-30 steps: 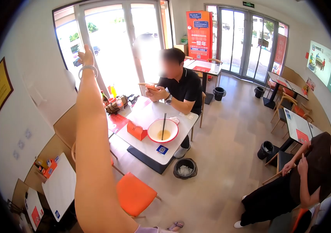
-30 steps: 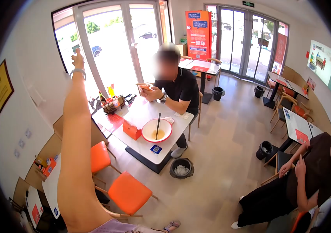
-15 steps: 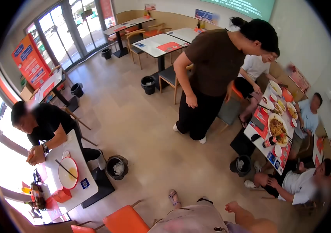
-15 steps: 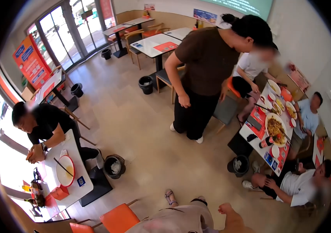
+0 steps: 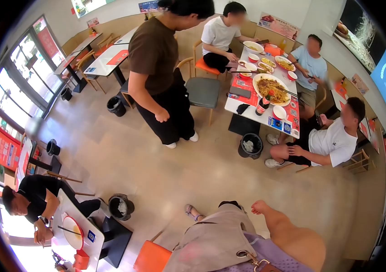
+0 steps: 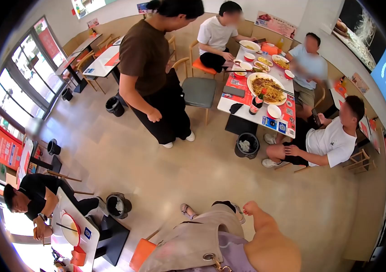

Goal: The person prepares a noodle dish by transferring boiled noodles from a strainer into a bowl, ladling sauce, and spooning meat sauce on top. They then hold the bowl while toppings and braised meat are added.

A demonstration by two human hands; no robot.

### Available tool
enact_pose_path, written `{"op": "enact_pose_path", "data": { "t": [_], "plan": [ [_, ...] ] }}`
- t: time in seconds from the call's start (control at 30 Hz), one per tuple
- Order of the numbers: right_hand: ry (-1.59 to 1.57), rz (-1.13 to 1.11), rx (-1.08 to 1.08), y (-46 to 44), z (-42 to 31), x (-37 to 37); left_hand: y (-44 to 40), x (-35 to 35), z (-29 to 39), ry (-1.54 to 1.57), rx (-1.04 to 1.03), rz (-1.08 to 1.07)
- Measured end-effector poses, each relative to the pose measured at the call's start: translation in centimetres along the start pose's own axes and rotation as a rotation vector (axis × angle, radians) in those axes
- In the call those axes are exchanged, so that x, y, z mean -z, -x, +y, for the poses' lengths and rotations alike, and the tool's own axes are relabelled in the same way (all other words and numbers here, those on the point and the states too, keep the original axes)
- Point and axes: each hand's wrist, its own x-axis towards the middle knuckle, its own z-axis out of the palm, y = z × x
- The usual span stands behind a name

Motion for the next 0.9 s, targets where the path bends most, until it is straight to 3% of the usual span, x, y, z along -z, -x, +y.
{"op": "enact_pose_path", "data": {
  "t": [0.1,0.2,0.27,0.3,0.33,0.37,0.4,0.47,0.5,0.53,0.57,0.63,0.67,0.7,0.77,0.8,0.87,0.9],
  "plan": [
    [0.025,-0.024,0.016,-0.7,2.4,1.8,9.0,-1.1,4.9,0.187,-0.129,-0.004],
    [0.061,-0.048,0.078,-1.7,4.0,4.0,20.5,-2.1,10.5,0.560,-0.237,-0.145],
    [-0.008,-0.051,0.152,-3.5,5.2,5.8,28.9,-2.9,14.0,1.008,-0.271,-0.440],
    [-0.080,-0.054,0.187,-4.3,6.1,6.5,33.4,-3.5,15.8,1.304,-0.253,-0.708],
    [-0.118,-0.060,0.222,-3.9,6.5,7.1,38.3,-4.7,17.7,1.644,-0.194,-1.119],
    [-0.147,-0.069,0.262,-3.5,6.8,8.4,43.7,-6.6,19.8,1.877,-0.073,-1.623],
    [-0.114,-0.078,0.266,-3.6,7.8,10.1,49.4,-8.4,21.3,1.912,0.051,-2.058],
    [-0.249,-0.118,0.468,-2.6,9.8,10.4,60.4,-10.2,22.8,1.749,0.460,-2.517],
    [-0.309,-0.106,0.461,-1.3,11.2,10.2,67.5,-6.8,19.4,1.486,1.024,-1.880],
    [-0.421,-0.101,0.500,0.5,12.6,10.7,73.8,-7.5,20.8,1.164,1.460,-1.789],
    [-0.536,-0.072,0.544,2.1,14.1,12.1,80.3,-7.7,21.6,1.083,1.473,-1.925],
    [-0.684,0.013,0.534,3.9,17.7,14.1,89.2,-7.0,25.9,0.787,1.081,-2.552],
    [-0.741,0.016,0.542,4.9,19.8,15.7,92.7,-6.2,29.0,0.747,1.043,-2.771],
    [-0.789,0.060,0.522,5.8,21.9,17.1,95.8,-5.6,31.4,0.748,1.038,-2.841],
    [-0.976,0.217,0.543,8.0,26.0,20.1,101.3,-4.7,36.6,0.586,0.942,-3.306],
    [-1.057,0.298,0.556,8.6,28.6,22.0,104.1,-4.1,38.6,0.584,0.947,-3.353],
    [-1.137,0.480,0.525,10.6,34.3,26.1,110.4,-3.2,43.0,0.588,0.602,-3.494],
    [-1.189,0.620,0.520,11.2,37.5,28.0,113.5,-2.3,45.2,0.622,0.596,-3.540]
  ]
}}
